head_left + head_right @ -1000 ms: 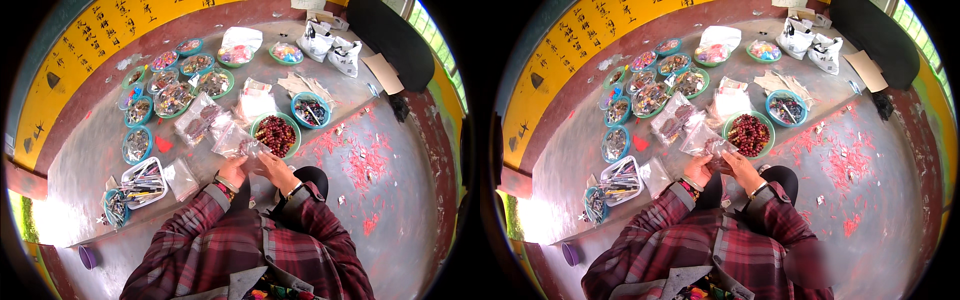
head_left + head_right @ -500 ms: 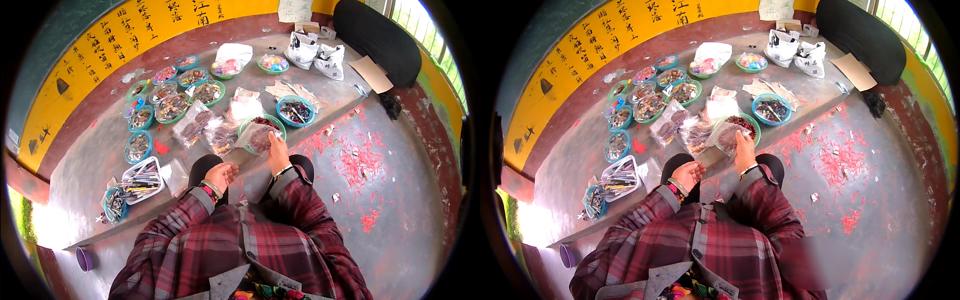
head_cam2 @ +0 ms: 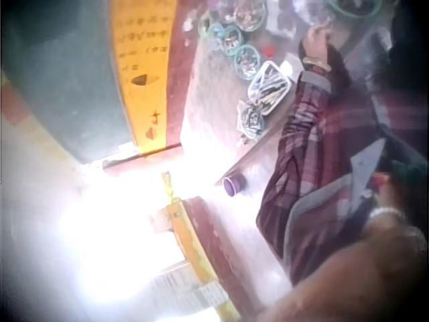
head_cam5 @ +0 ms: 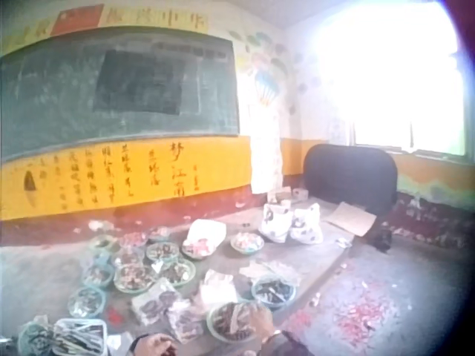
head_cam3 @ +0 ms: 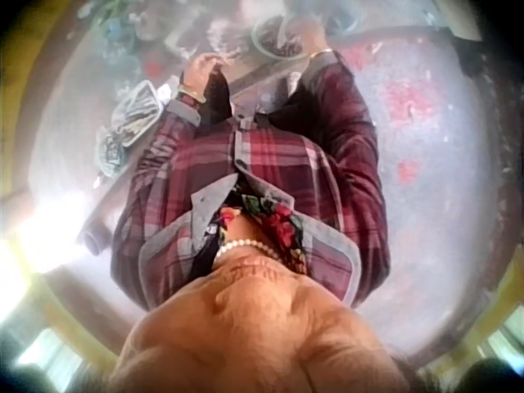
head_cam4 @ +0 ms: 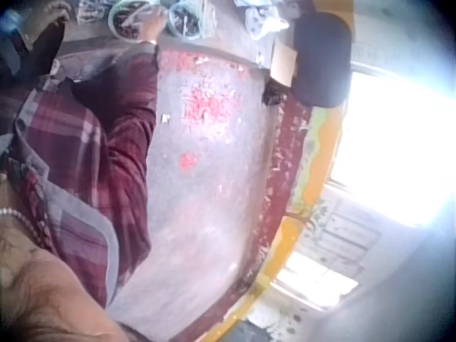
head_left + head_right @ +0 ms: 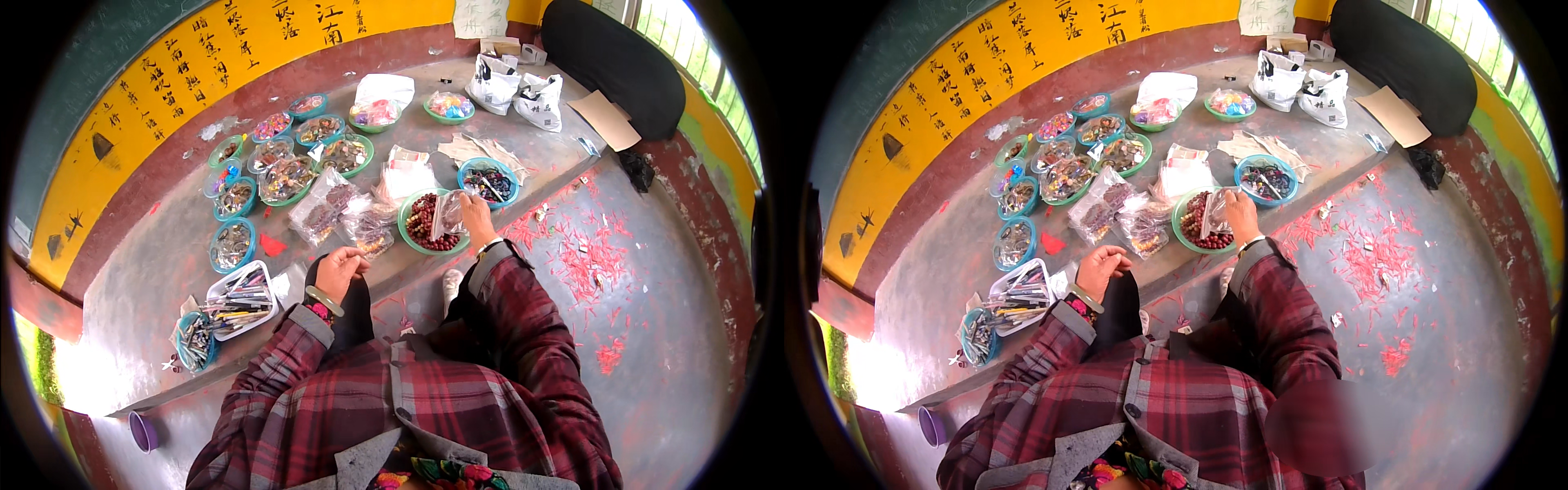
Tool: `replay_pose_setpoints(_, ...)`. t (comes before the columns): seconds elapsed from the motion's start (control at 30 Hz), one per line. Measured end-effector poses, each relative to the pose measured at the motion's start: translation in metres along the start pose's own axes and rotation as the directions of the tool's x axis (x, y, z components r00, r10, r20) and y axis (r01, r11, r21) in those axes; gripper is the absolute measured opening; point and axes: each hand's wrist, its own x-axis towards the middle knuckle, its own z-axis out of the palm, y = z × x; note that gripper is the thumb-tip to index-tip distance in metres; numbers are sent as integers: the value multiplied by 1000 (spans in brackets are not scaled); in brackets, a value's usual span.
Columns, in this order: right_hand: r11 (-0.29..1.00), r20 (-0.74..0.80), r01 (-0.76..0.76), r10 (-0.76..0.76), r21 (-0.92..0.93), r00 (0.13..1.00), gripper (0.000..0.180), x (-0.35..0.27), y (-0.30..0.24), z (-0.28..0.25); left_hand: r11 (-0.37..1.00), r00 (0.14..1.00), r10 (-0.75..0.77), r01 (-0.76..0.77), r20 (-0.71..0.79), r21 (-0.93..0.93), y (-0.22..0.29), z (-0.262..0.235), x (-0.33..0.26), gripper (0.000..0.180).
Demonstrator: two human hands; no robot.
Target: The person sits on the floor and packs colorful beads into small plastic bags. They pick up beads from a green bowl, place them into a bag, and then seal the bag. The person repeats this process multiple times, placing the finished bags on the floor.
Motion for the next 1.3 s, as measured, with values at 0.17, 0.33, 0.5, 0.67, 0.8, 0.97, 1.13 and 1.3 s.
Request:
replay_pose_setpoints(0.17,956,171,145,-103,-255,980,31,36,-3,20,384,876,438,-383,199,840,-18,-40,24,28)
replay_pose_setpoints(0.33,907,316,253,-144,-338,938,31,58,29,68,232,982,124,-165,139,958,-35,-39,28,33)
replay_pose_setpoints(0.5,843,358,193,0,-503,934,32,60,18,96,224,991,109,-96,73,970,-39,-54,23,31)
replay_pose_setpoints(0.67,781,328,193,16,-594,944,28,57,-6,83,253,983,174,-94,50,963,-44,-69,20,28)
replay_pose_setpoints(0.8,797,239,161,-22,-582,971,24,51,-21,58,282,984,178,-68,18,957,-46,-74,19,28)
replay_pose_setpoints(0.97,853,103,228,-204,-469,974,22,42,-31,38,315,987,158,-45,-6,948,-48,-76,18,29)
replay_pose_setpoints(1.13,875,338,453,-380,-168,861,18,15,-41,42,430,967,253,-122,10,895,-46,-64,24,38)
replay_pose_setpoints(1.3,768,723,637,-478,69,499,17,-44,-57,73,931,987,142,-158,72,328,-37,-14,36,51)
